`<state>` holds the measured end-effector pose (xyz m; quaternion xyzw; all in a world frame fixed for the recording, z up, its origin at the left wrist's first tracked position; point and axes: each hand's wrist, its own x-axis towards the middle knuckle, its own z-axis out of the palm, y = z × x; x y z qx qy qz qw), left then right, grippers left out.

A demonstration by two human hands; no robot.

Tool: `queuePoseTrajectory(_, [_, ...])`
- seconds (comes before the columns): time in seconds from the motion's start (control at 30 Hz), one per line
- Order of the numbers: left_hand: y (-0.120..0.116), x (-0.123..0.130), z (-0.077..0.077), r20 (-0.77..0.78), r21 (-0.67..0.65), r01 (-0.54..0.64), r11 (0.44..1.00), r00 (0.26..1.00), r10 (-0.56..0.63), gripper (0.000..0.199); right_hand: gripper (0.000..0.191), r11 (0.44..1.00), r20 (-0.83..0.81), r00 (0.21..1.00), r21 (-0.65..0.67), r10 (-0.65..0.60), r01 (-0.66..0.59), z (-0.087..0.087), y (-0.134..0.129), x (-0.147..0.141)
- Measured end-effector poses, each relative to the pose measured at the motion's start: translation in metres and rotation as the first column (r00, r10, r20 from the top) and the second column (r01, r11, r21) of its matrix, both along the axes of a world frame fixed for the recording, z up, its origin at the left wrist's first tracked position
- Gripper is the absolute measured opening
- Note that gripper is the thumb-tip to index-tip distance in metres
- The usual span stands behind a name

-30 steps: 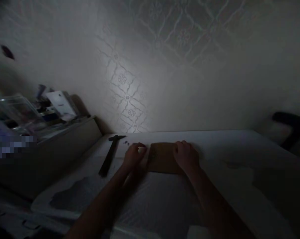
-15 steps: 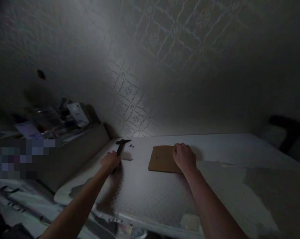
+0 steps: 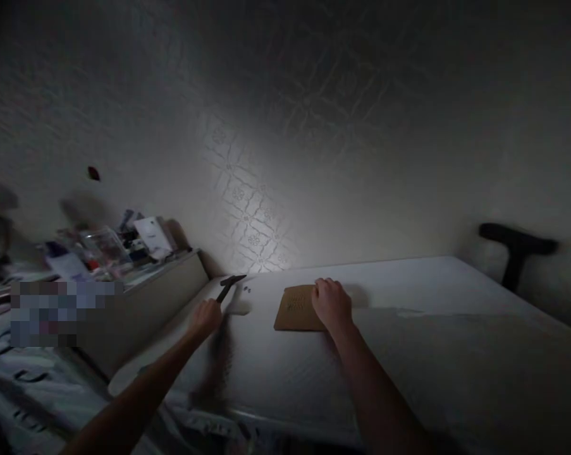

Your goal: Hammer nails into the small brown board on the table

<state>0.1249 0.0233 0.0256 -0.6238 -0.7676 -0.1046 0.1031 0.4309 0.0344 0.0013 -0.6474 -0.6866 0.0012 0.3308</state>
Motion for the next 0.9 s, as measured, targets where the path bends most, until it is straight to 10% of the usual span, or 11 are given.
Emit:
queuePoseTrajectory(0.13, [-0.004, 0.027, 0.013, -0.037, -0.018, -0.053, 0.998, 0.998, 0.052, 0.035, 0.031, 1.000, -0.075, 0.997, 0.007, 0.030, -0.029, 0.001, -0.001, -0.004])
queuePoseTrajectory(0.3, [-0.012, 0.097, 0.029, 0.124, 0.075, 0.172, 0.982, 0.976, -0.180, 0.031, 0.037, 0.994, -0.299, 0.948, 0.026, 0.107, -0.104, 0.005, -0.001, -0.009])
queuePoseTrajectory(0.57, [-0.033, 0.197, 0.009, 0.359, 0.229, 0.497, 0.837, 0.756, -0.547, 0.030, 0.041, 0.993, -0.711, 0.693, 0.053, 0.114, -0.108, 0.011, 0.006, 0.001])
queuePoseTrajectory(0.77, [-0.028, 0.195, 0.014, 0.509, 0.247, 0.568, 0.785, 0.614, -0.604, 0.032, 0.025, 0.981, -0.794, 0.578, 0.180, 0.188, -0.072, 0.015, 0.006, 0.011])
queuePoseTrajectory(0.9, [-0.016, 0.157, 0.014, 0.530, 0.193, 0.509, 0.839, 0.665, -0.526, 0.039, 0.031, 0.978, -0.728, 0.655, 0.191, 0.199, -0.084, 0.022, 0.001, 0.022])
